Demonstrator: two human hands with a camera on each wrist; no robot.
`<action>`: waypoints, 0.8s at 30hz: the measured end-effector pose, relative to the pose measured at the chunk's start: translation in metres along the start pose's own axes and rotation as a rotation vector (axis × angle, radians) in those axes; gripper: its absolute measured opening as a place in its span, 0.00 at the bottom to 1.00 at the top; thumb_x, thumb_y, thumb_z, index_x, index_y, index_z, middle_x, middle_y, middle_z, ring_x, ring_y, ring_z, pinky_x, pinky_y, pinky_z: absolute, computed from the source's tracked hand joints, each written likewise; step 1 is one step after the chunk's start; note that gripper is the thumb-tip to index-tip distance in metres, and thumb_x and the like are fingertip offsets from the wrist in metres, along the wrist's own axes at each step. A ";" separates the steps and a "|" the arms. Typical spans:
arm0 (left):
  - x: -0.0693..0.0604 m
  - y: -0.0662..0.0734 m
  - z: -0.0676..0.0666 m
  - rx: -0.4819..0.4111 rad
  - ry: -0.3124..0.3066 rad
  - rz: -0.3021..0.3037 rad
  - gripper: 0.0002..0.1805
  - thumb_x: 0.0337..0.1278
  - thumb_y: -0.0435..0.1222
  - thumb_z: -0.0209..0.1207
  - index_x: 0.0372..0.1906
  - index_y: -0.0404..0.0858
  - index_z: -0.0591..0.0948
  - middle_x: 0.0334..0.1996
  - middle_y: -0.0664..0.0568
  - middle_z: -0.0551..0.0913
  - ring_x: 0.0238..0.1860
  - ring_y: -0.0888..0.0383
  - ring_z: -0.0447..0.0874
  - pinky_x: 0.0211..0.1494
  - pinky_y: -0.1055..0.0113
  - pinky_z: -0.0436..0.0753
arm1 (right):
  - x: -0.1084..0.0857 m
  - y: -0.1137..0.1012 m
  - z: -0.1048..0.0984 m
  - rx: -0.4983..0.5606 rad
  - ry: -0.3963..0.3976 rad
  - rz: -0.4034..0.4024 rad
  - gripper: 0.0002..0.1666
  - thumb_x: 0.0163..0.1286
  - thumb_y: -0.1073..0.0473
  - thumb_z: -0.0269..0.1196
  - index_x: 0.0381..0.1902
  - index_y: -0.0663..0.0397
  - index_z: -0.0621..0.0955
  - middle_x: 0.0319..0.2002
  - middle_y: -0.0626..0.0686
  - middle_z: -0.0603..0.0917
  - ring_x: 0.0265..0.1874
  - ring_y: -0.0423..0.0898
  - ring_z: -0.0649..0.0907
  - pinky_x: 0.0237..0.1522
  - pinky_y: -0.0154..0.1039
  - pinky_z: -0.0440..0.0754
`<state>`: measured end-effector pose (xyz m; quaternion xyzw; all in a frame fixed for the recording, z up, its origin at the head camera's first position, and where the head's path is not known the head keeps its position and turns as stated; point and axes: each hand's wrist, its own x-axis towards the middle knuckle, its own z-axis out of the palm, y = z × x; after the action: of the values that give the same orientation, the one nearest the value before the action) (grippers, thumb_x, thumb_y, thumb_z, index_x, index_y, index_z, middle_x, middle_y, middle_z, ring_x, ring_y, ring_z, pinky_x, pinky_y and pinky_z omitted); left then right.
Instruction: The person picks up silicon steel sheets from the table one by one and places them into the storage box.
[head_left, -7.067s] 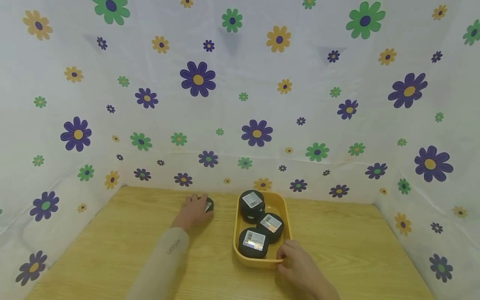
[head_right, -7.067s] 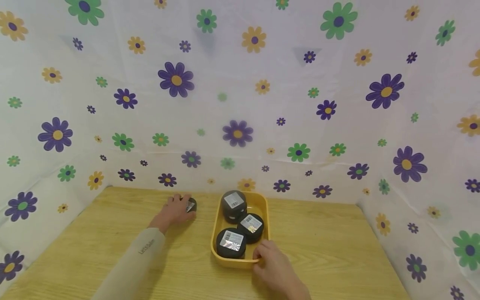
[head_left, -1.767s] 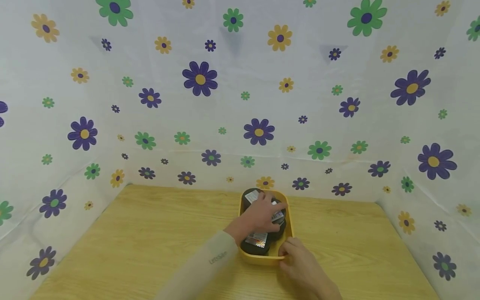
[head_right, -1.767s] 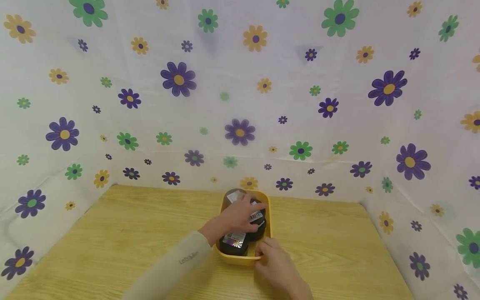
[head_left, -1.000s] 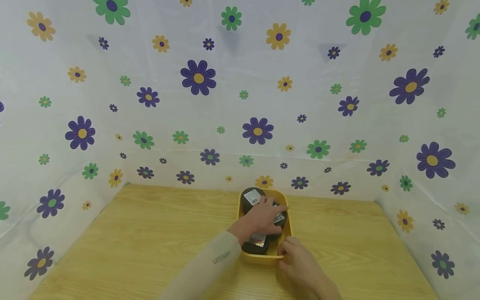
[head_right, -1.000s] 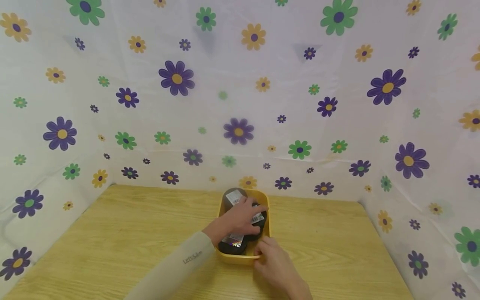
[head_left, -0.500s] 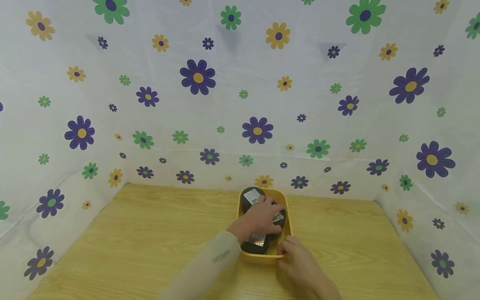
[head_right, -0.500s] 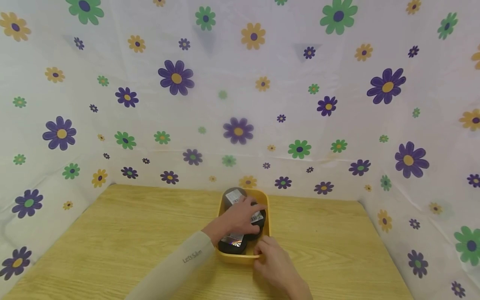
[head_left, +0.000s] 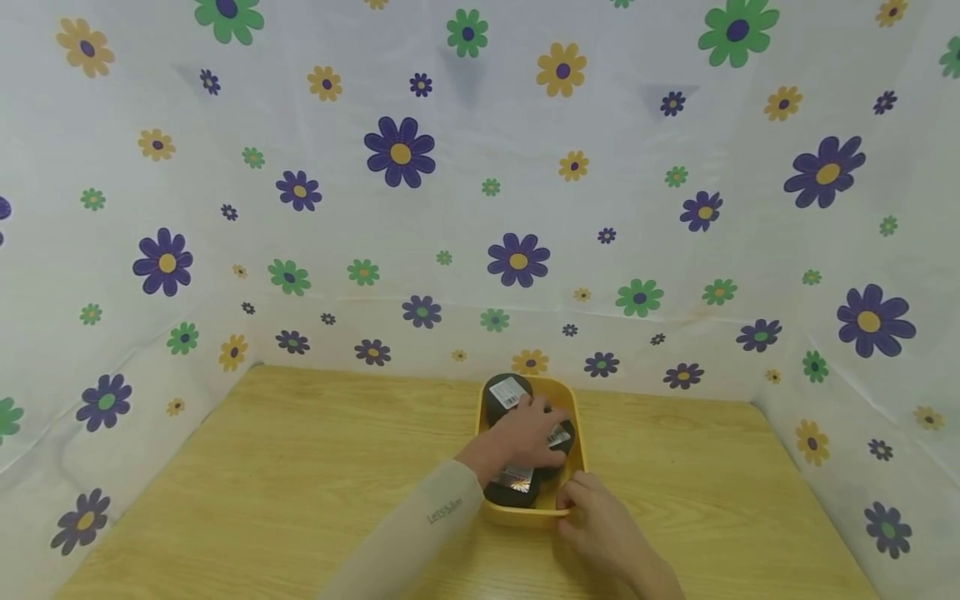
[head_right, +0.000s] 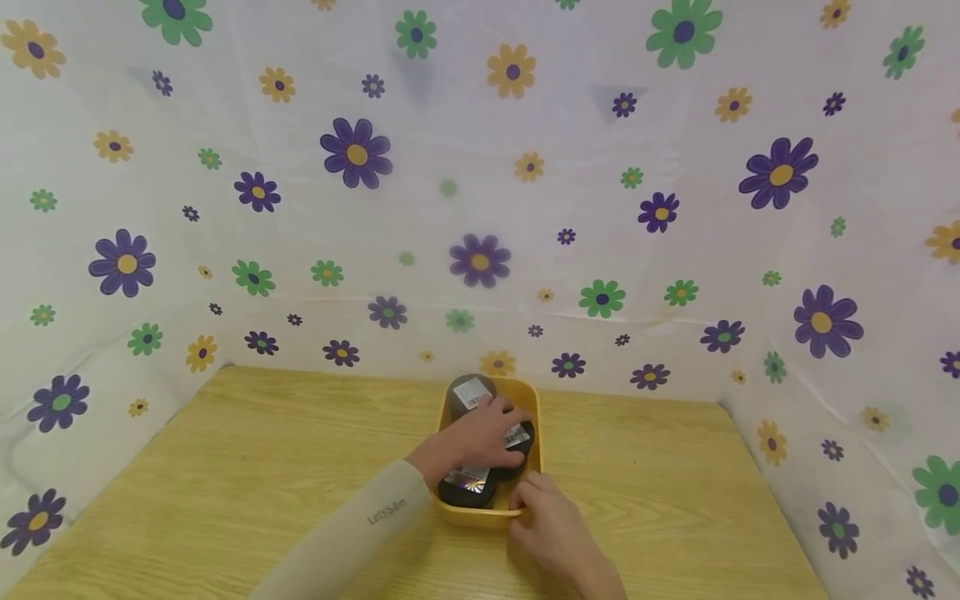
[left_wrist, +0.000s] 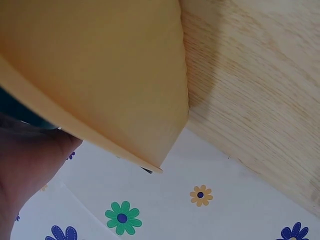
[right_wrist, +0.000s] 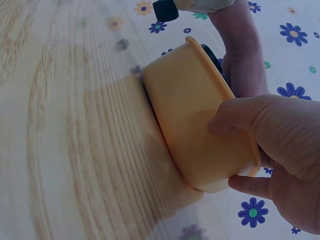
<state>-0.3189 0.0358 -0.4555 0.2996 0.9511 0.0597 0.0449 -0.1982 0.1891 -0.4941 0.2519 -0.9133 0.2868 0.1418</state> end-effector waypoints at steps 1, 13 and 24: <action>0.000 0.000 0.000 -0.005 -0.001 -0.001 0.36 0.59 0.54 0.61 0.72 0.53 0.68 0.66 0.45 0.68 0.61 0.46 0.68 0.57 0.55 0.78 | 0.000 0.000 0.000 0.001 -0.002 0.003 0.17 0.46 0.70 0.70 0.26 0.44 0.76 0.30 0.36 0.70 0.33 0.34 0.70 0.36 0.34 0.76; 0.001 0.008 -0.003 -0.026 -0.022 -0.028 0.37 0.55 0.50 0.66 0.69 0.49 0.68 0.63 0.43 0.67 0.58 0.45 0.66 0.52 0.56 0.80 | -0.001 0.001 -0.001 0.014 0.002 -0.005 0.17 0.46 0.70 0.70 0.26 0.45 0.76 0.30 0.36 0.71 0.34 0.34 0.70 0.36 0.34 0.76; 0.001 0.014 0.000 -0.103 -0.057 -0.077 0.40 0.49 0.45 0.72 0.68 0.52 0.67 0.63 0.42 0.66 0.60 0.42 0.66 0.52 0.50 0.81 | 0.000 0.000 0.000 0.007 -0.020 0.019 0.16 0.46 0.70 0.70 0.27 0.45 0.77 0.31 0.36 0.71 0.34 0.34 0.71 0.37 0.34 0.77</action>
<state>-0.3124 0.0476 -0.4533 0.2619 0.9559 0.0982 0.0894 -0.1981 0.1896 -0.4944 0.2467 -0.9160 0.2890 0.1290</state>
